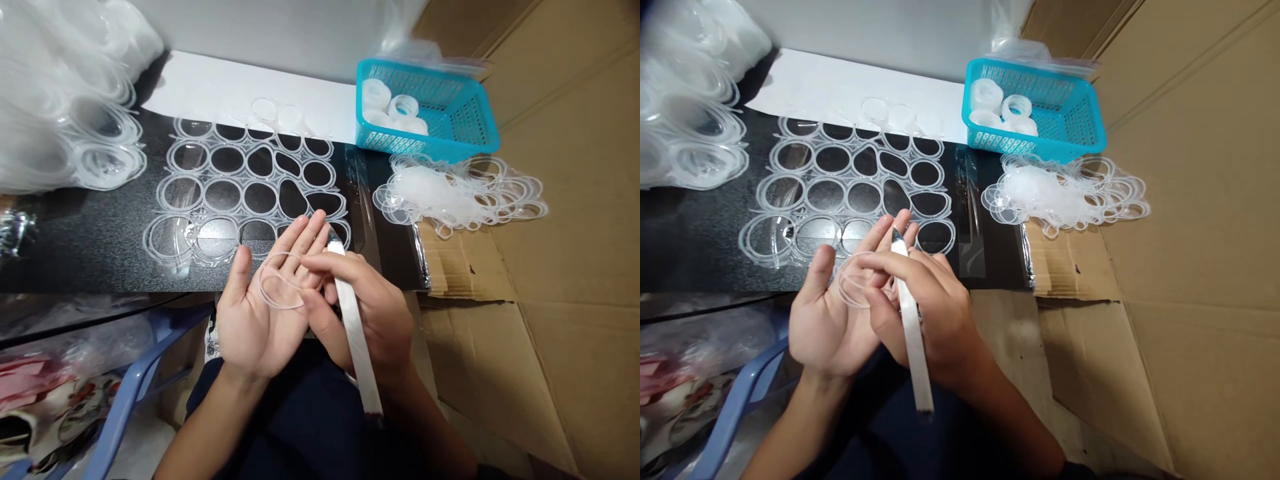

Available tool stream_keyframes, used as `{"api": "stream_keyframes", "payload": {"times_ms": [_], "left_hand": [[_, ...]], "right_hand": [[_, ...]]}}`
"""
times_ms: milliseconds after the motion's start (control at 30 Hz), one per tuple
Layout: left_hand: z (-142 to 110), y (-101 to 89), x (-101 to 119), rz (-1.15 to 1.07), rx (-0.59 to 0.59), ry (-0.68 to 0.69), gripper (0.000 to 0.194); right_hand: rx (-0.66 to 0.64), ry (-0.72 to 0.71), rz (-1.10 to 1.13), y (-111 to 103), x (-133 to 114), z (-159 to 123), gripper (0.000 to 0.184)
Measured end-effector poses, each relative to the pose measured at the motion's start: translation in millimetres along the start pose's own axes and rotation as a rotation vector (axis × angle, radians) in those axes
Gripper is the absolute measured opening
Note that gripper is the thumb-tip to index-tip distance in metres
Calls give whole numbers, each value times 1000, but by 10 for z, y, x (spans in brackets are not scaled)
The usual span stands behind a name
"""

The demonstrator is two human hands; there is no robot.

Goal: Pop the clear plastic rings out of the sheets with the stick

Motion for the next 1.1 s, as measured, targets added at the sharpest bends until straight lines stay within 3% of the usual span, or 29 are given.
{"api": "stream_keyframes", "payload": {"times_ms": [200, 400, 567, 833, 933, 1100], "left_hand": [[3, 17, -6, 8, 19, -5, 71], [18, 16, -22, -28, 7, 2, 68], [29, -37, -30, -25, 85, 21, 67], [24, -59, -51, -72, 91, 14, 62], [26, -35, -27, -81, 72, 32, 63], [16, -1, 6, -104, 133, 66, 63]], "right_hand": [[-89, 39, 77, 25, -34, -67, 24], [-148, 92, 111, -99, -149, -124, 27], [-293, 120, 100, 42, -85, -180, 35], [-140, 127, 24, 213, 82, -237, 34], [-101, 153, 34, 165, 101, -258, 32], [78, 127, -3, -36, 69, -270, 26]]}}
Point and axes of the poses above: each hand's wrist, its own z-axis towards the middle knuckle, its own y-axis out of the palm, x = y × z, the point moved 8 cm from there along z, towards the middle knuckle, and after that the axes turned 9 degrees about x, right-handed, at the moved point
